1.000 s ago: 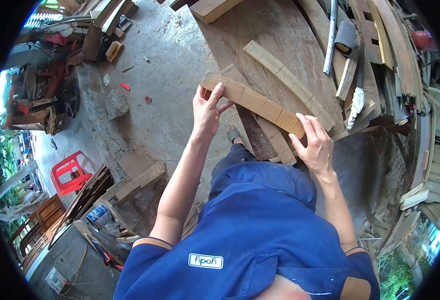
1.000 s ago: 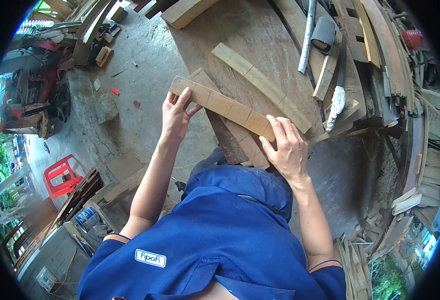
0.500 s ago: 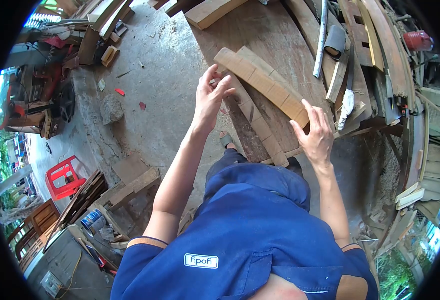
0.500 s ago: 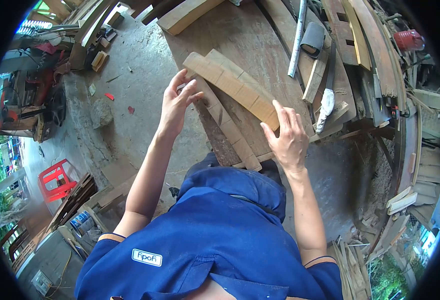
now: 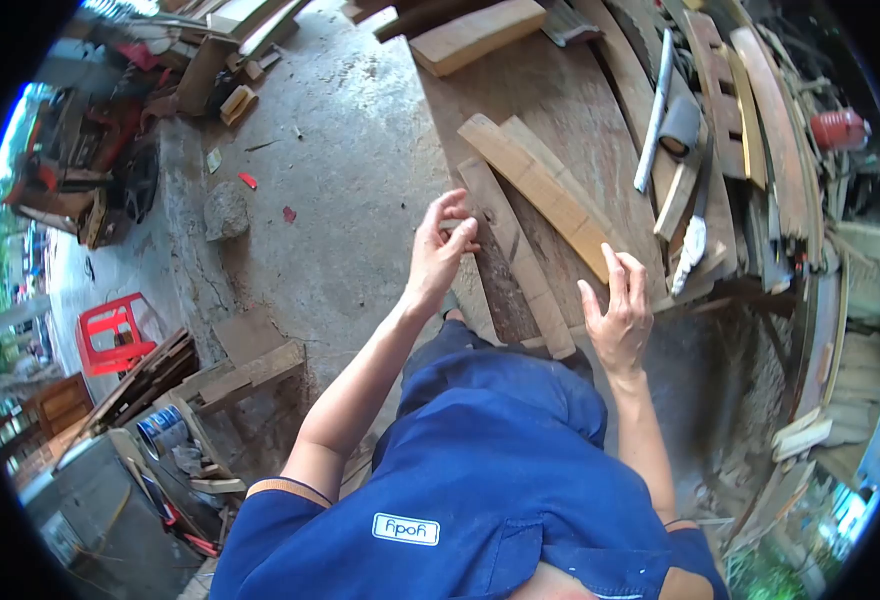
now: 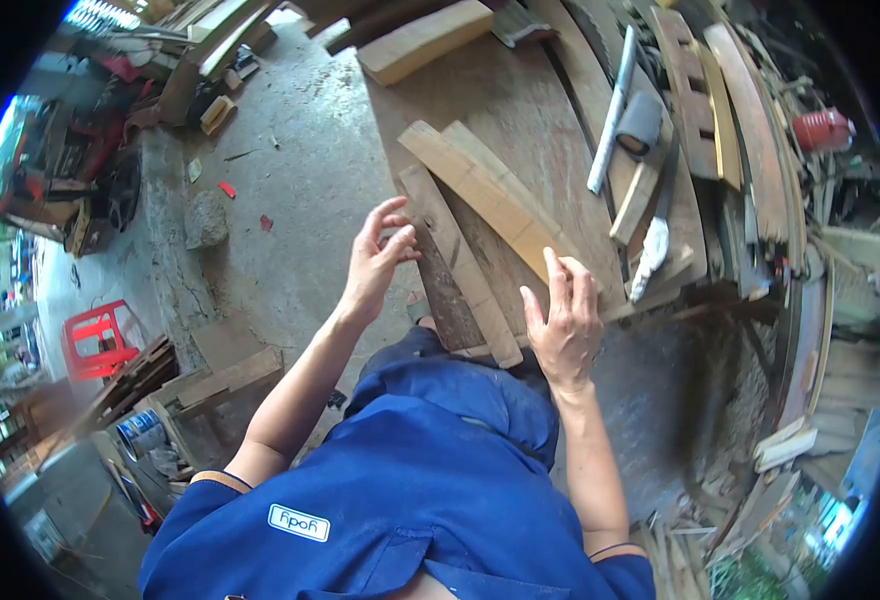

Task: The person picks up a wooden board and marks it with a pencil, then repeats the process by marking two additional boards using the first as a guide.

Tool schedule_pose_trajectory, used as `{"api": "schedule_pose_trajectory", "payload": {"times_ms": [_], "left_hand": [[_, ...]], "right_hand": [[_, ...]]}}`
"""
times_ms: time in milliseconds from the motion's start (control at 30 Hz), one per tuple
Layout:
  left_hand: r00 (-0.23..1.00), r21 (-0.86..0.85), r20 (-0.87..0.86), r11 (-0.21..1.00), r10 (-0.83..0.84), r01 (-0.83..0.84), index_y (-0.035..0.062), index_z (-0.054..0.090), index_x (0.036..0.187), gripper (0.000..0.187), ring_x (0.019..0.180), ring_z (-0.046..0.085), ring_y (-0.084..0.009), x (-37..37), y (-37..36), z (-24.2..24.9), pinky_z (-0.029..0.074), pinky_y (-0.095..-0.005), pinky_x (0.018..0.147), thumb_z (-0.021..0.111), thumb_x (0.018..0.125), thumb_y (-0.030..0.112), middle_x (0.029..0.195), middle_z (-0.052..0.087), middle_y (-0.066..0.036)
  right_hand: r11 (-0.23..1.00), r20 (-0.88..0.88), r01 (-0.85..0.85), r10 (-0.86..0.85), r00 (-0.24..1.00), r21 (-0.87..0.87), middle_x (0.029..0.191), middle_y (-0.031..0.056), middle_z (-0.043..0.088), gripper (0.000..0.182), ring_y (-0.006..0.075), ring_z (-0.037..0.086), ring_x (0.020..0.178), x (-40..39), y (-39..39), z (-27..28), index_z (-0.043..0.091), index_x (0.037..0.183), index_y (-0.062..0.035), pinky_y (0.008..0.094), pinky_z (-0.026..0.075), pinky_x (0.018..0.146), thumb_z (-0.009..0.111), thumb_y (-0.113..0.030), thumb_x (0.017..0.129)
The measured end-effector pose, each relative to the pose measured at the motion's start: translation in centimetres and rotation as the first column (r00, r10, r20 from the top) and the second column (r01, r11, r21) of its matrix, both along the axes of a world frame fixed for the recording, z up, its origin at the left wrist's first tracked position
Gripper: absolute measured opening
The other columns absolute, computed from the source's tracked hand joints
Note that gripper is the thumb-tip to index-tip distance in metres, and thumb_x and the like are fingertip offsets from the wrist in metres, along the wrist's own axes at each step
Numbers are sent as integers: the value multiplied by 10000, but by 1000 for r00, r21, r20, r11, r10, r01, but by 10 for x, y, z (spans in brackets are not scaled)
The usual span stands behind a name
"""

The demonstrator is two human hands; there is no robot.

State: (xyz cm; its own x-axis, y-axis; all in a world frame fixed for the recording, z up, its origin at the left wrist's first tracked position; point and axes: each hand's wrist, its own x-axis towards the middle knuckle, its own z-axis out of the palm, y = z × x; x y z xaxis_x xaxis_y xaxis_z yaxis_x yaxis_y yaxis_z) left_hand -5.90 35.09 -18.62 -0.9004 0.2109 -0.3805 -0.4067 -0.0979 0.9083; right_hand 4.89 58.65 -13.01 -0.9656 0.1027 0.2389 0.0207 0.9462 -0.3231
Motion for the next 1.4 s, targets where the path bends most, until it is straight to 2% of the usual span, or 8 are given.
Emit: {"api": "schedule_pose_trajectory", "payload": {"times_ms": [67, 233, 333, 500, 567, 833, 1167, 1400], "left_hand": [[1000, 7, -18, 1000, -10, 10, 89, 485, 1442, 471, 925, 582, -106, 1, 0, -2, 561, -292, 819, 626, 995, 137, 1127, 546, -24], [999, 38, -40, 999, -17, 19, 87, 487, 1438, 459, 938, 585, -119, 6, -4, 3, 562, -294, 826, 618, 1003, 154, 1168, 534, -52], [1000, 59, -30, 998, -9, 11, 88, 488, 1437, 451, 938, 585, -119, 12, -12, 5, 567, -299, 832, 611, 1009, 163, 1184, 528, -64], [982, 260, 123, 950, 146, -174, 60, 392, 1486, 517, 988, 611, -159, 10, -24, 13, 572, -346, 878, 535, 1057, 310, 1212, 535, -92], [976, 335, 117, 918, 185, -214, 57, 439, 1406, 481, 1050, 626, -186, 5, -29, 11, 569, -365, 896, 509, 1062, 386, 1256, 563, -103], [991, 252, 60, 959, 118, -129, 12, 573, 1284, 377, 956, 691, -179, -10, -29, -1, 611, -315, 812, 688, 975, 196, 1115, 666, -89], [989, 207, 66, 967, 135, -146, 30, 616, 1204, 264, 965, 701, -184, -34, -27, -2, 609, -364, 870, 657, 993, 184, 1095, 686, -73], [989, 184, 150, 982, 18, -46, -15, 556, 1266, 324, 989, 705, -220, -67, -39, -9, 612, -366, 894, 631, 1005, 161, 1118, 666, -120]], "right_hand": [[997, 7, 34, -34, 999, 73, 1248, 108, 550, 730, 297, 597, 1117, -17, -3, 1, 541, 1391, -45, 397, 558, 880, 849, -263, 766], [987, 75, -30, 19, 997, 158, 1229, 106, 549, 717, 301, 611, 1087, -52, 1, -15, 517, 1383, -35, 409, 563, 856, 823, -316, 799], [998, 104, -44, 39, 994, 41, 1157, 111, 546, 511, 314, 636, 1033, -59, 4, -17, 562, 1234, -46, 421, 559, 834, 798, -201, 808], [995, 12, -96, 96, 995, 17, 1137, 80, 547, 587, 279, 631, 1026, -39, -22, 9, 565, 1262, -78, 396, 575, 821, 833, -139, 743], [987, 78, -159, 157, 985, 19, 1137, 54, 544, 616, 244, 623, 1031, -27, -30, 13, 572, 1269, -91, 375, 584, 805, 847, -138, 719], [994, 149, -90, 97, 984, -54, 1120, 66, 542, 649, 273, 621, 1023, 0, -26, 7, 587, 1275, -105, 414, 561, 819, 856, -119, 685], [982, 160, -183, 188, 969, -44, 1059, 47, 570, 614, 221, 613, 972, -21, -1, 1, 599, 1307, -108, 369, 585, 733, 836, -223, 752], [995, 216, -75, 86, 973, -58, 1064, 34, 574, 590, 222, 608, 944, -34, -21, 5, 618, 1299, -114, 357, 594, 707, 828, -206, 755]]}}
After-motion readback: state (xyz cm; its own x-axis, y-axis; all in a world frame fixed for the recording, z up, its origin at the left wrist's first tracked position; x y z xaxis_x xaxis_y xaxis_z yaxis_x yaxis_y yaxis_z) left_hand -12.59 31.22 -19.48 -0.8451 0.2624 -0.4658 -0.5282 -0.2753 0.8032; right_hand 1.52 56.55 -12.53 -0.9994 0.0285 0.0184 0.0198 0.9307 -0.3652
